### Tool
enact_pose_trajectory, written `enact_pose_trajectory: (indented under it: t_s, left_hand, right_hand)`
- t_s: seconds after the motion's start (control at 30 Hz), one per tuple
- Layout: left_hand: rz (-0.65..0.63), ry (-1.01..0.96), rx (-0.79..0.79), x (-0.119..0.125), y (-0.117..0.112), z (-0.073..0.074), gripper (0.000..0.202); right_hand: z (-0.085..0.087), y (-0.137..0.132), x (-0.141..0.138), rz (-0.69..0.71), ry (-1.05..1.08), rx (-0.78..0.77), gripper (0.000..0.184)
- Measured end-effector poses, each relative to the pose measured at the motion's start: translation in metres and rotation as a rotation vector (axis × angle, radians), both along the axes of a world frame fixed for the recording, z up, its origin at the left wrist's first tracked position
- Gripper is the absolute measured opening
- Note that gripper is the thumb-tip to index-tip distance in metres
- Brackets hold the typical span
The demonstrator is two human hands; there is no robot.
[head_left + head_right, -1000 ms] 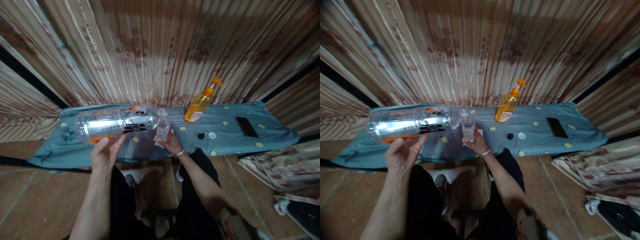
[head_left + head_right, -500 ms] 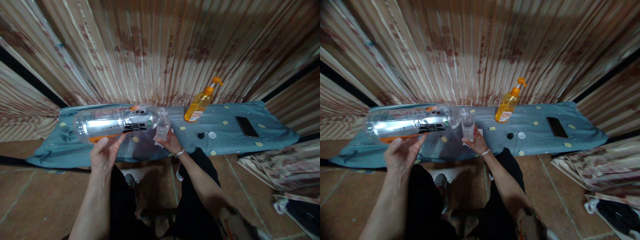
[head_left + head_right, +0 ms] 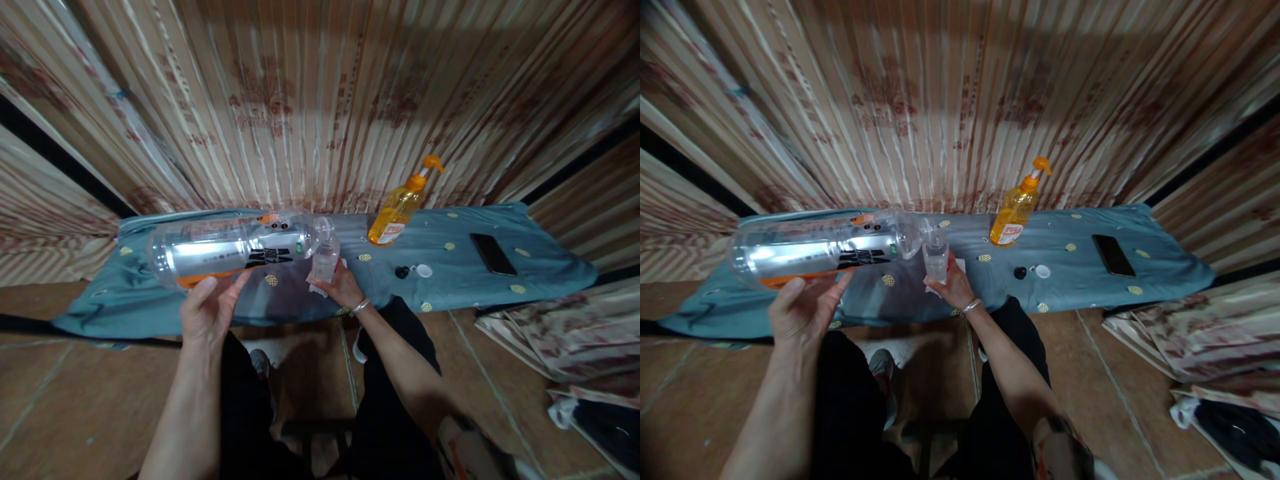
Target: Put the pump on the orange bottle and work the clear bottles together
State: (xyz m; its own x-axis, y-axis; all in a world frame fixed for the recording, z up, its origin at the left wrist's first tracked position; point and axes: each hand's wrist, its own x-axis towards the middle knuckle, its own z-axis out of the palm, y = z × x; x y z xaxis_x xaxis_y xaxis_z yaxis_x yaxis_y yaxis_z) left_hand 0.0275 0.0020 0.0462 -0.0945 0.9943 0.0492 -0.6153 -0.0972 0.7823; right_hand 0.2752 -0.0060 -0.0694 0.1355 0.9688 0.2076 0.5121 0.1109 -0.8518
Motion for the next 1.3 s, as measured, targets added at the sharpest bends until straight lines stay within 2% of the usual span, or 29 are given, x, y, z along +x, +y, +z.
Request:
enact_pose_trajectory:
  t_s: [0.4,0.63,0.77,1.0,1.3]
  left_hand:
    - [-0.004,0.008,-0.012,-0.0007,0.0005,-0.0008,0.072]
    - [0.035,0.005,-0.047,-0.0013,0.0007,-0.0027,0.074]
    - [0.027,0.031,-0.027,-0.0024,0.0008,-0.0041,0.068]
    - [0.005,0.028,-0.021,-0.0015,-0.0001,-0.0020,0.073]
    - [0.005,-0.018,-0.023,0.0002,-0.0003,-0.0017,0.077]
  right_hand:
    - [-0.0052,0.0017,0.0010,0.023,0.017,0.021,0.078]
    - [-0.0052,0.0010,0.0007,0.028,0.019,0.029,0.078]
    - [-0.0054,0.0010,0.0011,0.033,-0.008,0.039,0.076]
    - [-0.0068,0.0009,0.0016,0.021,-0.037,0.066,0.077]
    - [-0.0040,-0.0002,0.0005,0.014,0.010,0.015,0.075]
